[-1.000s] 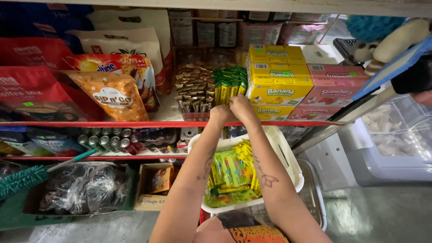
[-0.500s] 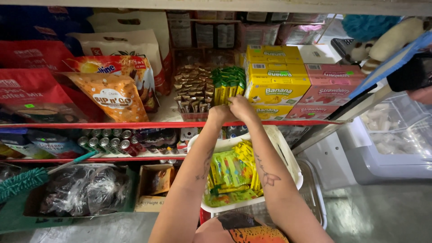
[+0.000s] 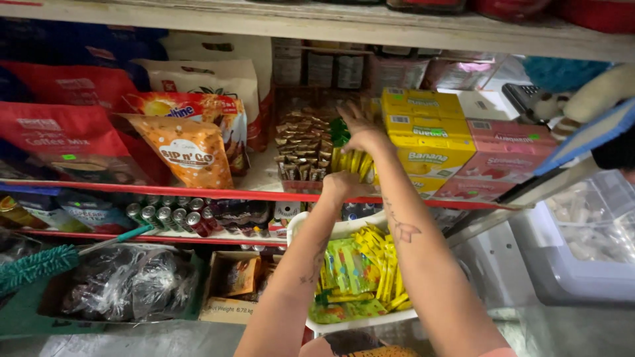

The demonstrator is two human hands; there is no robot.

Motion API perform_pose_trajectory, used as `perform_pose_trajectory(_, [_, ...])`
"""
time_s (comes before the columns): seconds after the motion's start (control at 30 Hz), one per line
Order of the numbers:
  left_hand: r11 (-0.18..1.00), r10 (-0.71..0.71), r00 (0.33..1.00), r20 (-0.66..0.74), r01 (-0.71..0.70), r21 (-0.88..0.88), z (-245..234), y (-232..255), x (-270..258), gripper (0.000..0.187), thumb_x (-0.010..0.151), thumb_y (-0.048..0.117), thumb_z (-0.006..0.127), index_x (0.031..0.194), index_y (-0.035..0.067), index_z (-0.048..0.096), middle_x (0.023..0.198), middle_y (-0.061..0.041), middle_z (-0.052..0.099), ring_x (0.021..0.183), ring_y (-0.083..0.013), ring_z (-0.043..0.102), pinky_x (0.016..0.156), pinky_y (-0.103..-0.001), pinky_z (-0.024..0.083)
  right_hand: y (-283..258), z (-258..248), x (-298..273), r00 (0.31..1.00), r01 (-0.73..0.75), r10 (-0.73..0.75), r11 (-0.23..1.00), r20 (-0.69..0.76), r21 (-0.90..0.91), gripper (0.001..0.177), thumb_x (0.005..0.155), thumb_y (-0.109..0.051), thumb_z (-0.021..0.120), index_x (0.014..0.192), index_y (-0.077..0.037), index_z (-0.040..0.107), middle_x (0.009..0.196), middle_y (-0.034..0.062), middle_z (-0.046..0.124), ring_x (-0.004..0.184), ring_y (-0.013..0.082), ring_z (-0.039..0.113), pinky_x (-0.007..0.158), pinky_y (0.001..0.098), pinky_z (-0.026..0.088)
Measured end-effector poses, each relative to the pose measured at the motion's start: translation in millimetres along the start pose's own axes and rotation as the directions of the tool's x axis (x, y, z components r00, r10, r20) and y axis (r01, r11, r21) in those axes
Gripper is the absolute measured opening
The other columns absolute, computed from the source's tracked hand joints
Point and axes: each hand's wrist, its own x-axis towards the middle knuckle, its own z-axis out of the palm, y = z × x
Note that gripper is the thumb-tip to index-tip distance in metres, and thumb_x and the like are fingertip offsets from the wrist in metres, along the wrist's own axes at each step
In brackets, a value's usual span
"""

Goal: Organizing and stocking small snack packets from a shelf into a white plastic basket.

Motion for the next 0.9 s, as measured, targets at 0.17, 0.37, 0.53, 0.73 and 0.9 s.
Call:
perform_pose_trajectory(0.17, [1.0, -0.019, 1.0, -0.018, 0.019, 0.003, -6, 4, -8, 0.102, 0.07, 0.097, 0.041, 0.121, 0.017, 0.077, 0.119, -0.014, 0.076, 0.114, -0.0257, 0.072, 0.095, -0.04, 0.056, -5, 4, 4, 0.999, -0.013, 0.017, 0.996, 0.042, -0.09, 0.123, 0.066, -0.039, 0.095, 0.163, -0.03, 0.019, 0.171, 0.0078, 0.013, 0.158, 0.0366, 0.006, 0.125, 0.0582, 0.013])
perform_pose_trajectory(0.37, [0.999, -0.041, 0.996, 0.078, 0.041, -0.001, -19, 9, -8, 0.105, 0.07, 0.098, 0.041, 0.131, 0.017, 0.07, 0.131, -0.012, 0.069, 0.122, -0.0252, 0.066, 0.101, -0.041, 0.052, -7, 7, -13, 0.998, 0.004, -0.009, 0.996, -0.059, -0.085, 0.11, 0.068, -0.039, 0.093, 0.158, -0.025, 0.033, 0.168, 0.0077, 0.024, 0.158, 0.0355, 0.012, 0.125, 0.0596, 0.015])
perform_pose_trajectory(0.53, [0.997, -0.076, 0.992, 0.101, 0.074, 0.029, -25, 15, -18, 0.107, 0.072, 0.097, 0.039, 0.141, 0.018, 0.062, 0.14, -0.011, 0.064, 0.128, -0.0258, 0.063, 0.104, -0.042, 0.051, 0, 16, -6, 0.999, -0.009, 0.008, 1.0, -0.038, -0.021, 0.109, 0.067, -0.034, 0.093, 0.158, -0.026, 0.034, 0.169, 0.0071, 0.025, 0.156, 0.035, 0.018, 0.127, 0.0555, 0.017])
perform_pose_trajectory(0.73, [0.999, -0.009, 0.991, 0.133, 0.003, 0.045, -32, 12, -21, 0.101, 0.085, 0.092, 0.028, 0.143, 0.016, 0.062, 0.14, -0.015, 0.065, 0.13, -0.0259, 0.063, 0.108, -0.042, 0.05, -10, 2, -38, 0.994, 0.023, -0.012, 0.995, -0.108, 0.101, 0.111, 0.073, -0.027, 0.09, 0.159, -0.026, 0.02, 0.17, 0.0147, 0.009, 0.149, 0.0372, 0.014, 0.118, 0.0515, 0.017])
perform_pose_trajectory(0.9, [0.938, 0.34, 0.87, -0.357, -0.287, 0.194, 69, -43, 81, 0.11, 0.088, 0.089, 0.035, 0.151, -0.001, 0.044, 0.14, -0.031, 0.053, 0.13, -0.0428, 0.053, 0.108, -0.053, 0.037, -2, -22, -126, 0.832, 0.482, -0.308, 0.813, -0.462, 0.326, 0.075, 0.091, -0.018, 0.081, 0.157, -0.018, 0.046, 0.156, 0.0104, 0.048, 0.145, 0.0316, 0.05, 0.119, 0.0418, 0.043])
